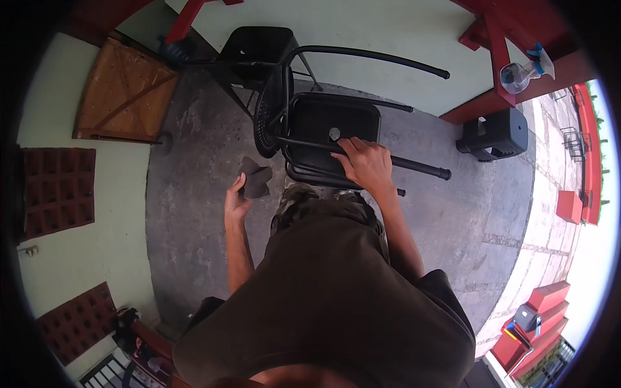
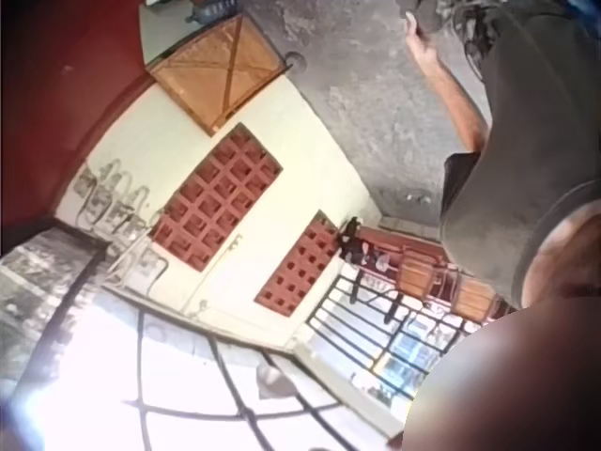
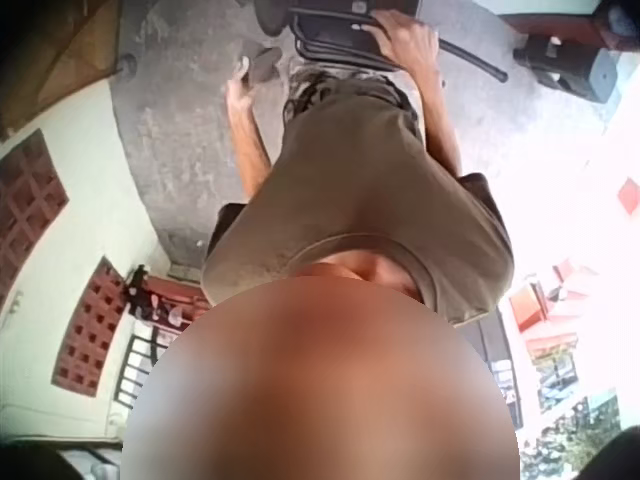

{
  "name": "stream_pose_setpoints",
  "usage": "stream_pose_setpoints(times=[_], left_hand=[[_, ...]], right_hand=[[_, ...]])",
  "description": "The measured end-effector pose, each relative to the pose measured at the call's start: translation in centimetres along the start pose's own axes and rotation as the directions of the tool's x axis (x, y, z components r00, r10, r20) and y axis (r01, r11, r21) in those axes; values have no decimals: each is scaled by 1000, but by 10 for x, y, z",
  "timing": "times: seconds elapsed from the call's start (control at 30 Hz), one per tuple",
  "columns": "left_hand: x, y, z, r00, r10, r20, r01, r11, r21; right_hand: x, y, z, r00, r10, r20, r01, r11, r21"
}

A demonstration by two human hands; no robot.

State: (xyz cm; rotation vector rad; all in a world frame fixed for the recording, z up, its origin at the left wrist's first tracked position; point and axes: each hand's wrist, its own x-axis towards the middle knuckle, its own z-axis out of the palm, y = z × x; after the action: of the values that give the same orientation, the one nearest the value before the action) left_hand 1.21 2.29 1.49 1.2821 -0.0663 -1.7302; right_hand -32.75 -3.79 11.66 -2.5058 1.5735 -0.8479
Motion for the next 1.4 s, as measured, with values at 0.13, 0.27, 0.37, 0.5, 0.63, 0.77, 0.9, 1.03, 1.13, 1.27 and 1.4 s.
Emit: stream_pose_setpoints(times=[0.13,0.27,0.37,0.5,0.63,0.77,0.9,1.03,1.13,1.27,1.4], left_hand=[[-61,12,55,836,520,175,-434,822,-368],[-84,36,90,674,739,-6,-717,652,-245],[-91,41,97,605,796,8,-794,604,-73],[-93,22,107,495,869,0,-849,484,214],[-97,-14,123,548,826,130,-725,392,567],[-101,-33,126,406,663,629,-712,-202,673],[-101,-33,130,337,736,587,-729,-190,657],[-100,-29,141,224,876,427,-830,-59,555],[-99,-27,147,123,954,274,-876,-25,482],[-95,-14,116,128,982,-137,-944,163,285],[-87,-4,91,293,913,-284,-871,377,314]], right_hand=[[-11,-14,-4,1000,17,-16,-17,1000,-17],[-25,-21,-13,997,1,-76,-3,1000,-20],[-50,-21,-21,998,0,-62,2,999,40],[-74,-32,-15,999,-28,-34,31,995,93],[-82,-32,-5,998,-60,-33,64,988,138],[-74,-32,-8,997,-65,-46,70,991,111],[-59,-27,-13,995,-73,-68,80,992,102],[-38,-24,-20,988,-97,-118,104,993,56],[-31,-21,-18,979,-127,-159,133,991,25],[-36,-16,-9,975,-113,-194,127,990,61],[-34,-13,-4,978,-101,-183,114,992,61]])
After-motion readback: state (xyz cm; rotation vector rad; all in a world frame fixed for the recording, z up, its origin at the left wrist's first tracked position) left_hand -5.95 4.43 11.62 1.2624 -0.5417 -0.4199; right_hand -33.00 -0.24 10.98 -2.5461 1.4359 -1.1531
